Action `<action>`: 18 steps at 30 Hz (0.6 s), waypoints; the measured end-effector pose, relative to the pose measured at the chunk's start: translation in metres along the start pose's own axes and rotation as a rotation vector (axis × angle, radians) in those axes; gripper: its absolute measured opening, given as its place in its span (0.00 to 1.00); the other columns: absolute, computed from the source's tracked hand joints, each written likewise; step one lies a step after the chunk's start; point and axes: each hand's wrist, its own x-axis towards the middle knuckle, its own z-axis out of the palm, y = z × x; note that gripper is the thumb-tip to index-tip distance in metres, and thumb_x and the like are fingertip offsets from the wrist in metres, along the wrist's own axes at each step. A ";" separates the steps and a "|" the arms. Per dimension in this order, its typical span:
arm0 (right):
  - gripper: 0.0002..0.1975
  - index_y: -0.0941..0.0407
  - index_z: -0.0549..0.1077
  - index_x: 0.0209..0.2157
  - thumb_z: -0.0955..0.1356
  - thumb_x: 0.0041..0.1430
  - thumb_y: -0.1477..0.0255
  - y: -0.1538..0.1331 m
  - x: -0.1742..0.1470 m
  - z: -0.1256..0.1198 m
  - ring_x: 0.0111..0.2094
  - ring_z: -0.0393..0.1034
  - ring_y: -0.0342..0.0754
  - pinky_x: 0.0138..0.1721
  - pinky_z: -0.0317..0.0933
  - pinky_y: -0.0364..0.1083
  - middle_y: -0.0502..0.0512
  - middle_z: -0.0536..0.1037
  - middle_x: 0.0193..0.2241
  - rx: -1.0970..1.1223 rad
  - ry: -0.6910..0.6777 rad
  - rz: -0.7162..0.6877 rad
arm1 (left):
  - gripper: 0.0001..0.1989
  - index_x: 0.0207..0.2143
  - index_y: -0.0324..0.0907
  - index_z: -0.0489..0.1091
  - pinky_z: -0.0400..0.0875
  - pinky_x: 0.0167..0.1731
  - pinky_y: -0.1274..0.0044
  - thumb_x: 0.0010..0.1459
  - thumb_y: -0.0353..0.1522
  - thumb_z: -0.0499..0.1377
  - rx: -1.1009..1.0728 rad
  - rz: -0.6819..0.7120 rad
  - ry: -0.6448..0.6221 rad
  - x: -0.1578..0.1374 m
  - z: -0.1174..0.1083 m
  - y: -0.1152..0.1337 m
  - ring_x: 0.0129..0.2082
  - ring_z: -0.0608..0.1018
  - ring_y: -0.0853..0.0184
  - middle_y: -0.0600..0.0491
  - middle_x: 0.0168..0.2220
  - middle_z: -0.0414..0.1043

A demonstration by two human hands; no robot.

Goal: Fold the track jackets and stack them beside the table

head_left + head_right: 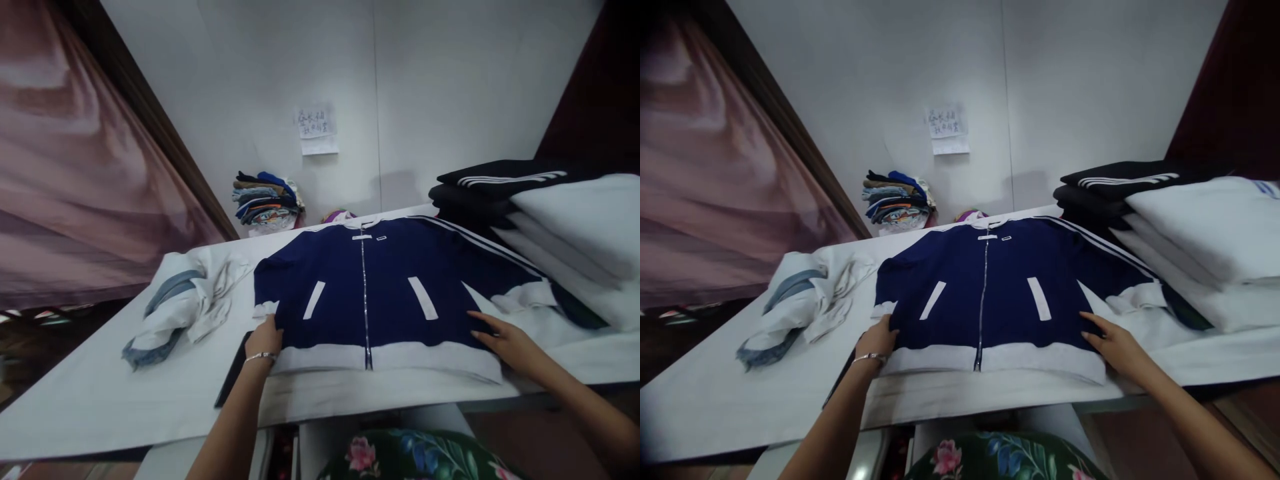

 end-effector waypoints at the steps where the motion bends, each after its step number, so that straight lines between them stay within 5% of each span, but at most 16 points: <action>1: 0.29 0.57 0.73 0.51 0.64 0.50 0.56 0.000 -0.001 -0.001 0.28 0.73 0.51 0.31 0.68 0.47 0.55 0.80 0.30 -0.033 -0.067 -0.003 | 0.20 0.54 0.38 0.63 0.70 0.42 0.66 0.59 0.33 0.52 0.034 0.014 0.061 -0.004 0.001 0.004 0.46 0.76 0.53 0.40 0.46 0.73; 3: 0.28 0.55 0.72 0.52 0.62 0.54 0.56 -0.005 0.000 -0.006 0.29 0.73 0.52 0.34 0.68 0.49 0.55 0.80 0.30 -0.145 -0.148 -0.014 | 0.21 0.54 0.37 0.64 0.68 0.45 0.63 0.60 0.35 0.52 0.073 0.091 0.234 -0.010 0.000 0.016 0.50 0.73 0.51 0.38 0.50 0.70; 6: 0.25 0.53 0.72 0.51 0.60 0.58 0.57 -0.018 0.013 -0.023 0.36 0.74 0.54 0.39 0.67 0.51 0.57 0.79 0.37 -0.336 -0.001 -0.093 | 0.23 0.55 0.37 0.64 0.62 0.54 0.65 0.60 0.38 0.52 -0.003 0.345 0.380 -0.014 0.003 0.041 0.57 0.66 0.55 0.40 0.57 0.64; 8: 0.25 0.55 0.70 0.52 0.58 0.60 0.59 -0.022 0.028 -0.040 0.46 0.71 0.57 0.45 0.65 0.53 0.61 0.75 0.47 -0.440 0.211 -0.185 | 0.25 0.57 0.39 0.63 0.57 0.59 0.66 0.60 0.41 0.52 -0.058 0.486 0.339 -0.014 0.011 0.057 0.62 0.61 0.57 0.43 0.62 0.59; 11: 0.26 0.62 0.67 0.55 0.57 0.62 0.62 -0.016 0.050 -0.068 0.57 0.60 0.62 0.55 0.58 0.57 0.68 0.63 0.58 -0.609 0.441 -0.234 | 0.29 0.61 0.42 0.59 0.51 0.60 0.56 0.61 0.44 0.50 -0.053 0.458 0.186 -0.012 0.032 0.071 0.65 0.54 0.53 0.44 0.65 0.51; 18: 0.26 0.59 0.60 0.59 0.56 0.62 0.64 0.003 0.065 -0.094 0.55 0.60 0.62 0.53 0.58 0.56 0.67 0.65 0.56 -0.726 0.424 -0.051 | 0.32 0.65 0.43 0.52 0.46 0.60 0.54 0.62 0.47 0.44 -0.016 0.362 0.046 -0.006 0.054 0.067 0.67 0.48 0.54 0.45 0.67 0.44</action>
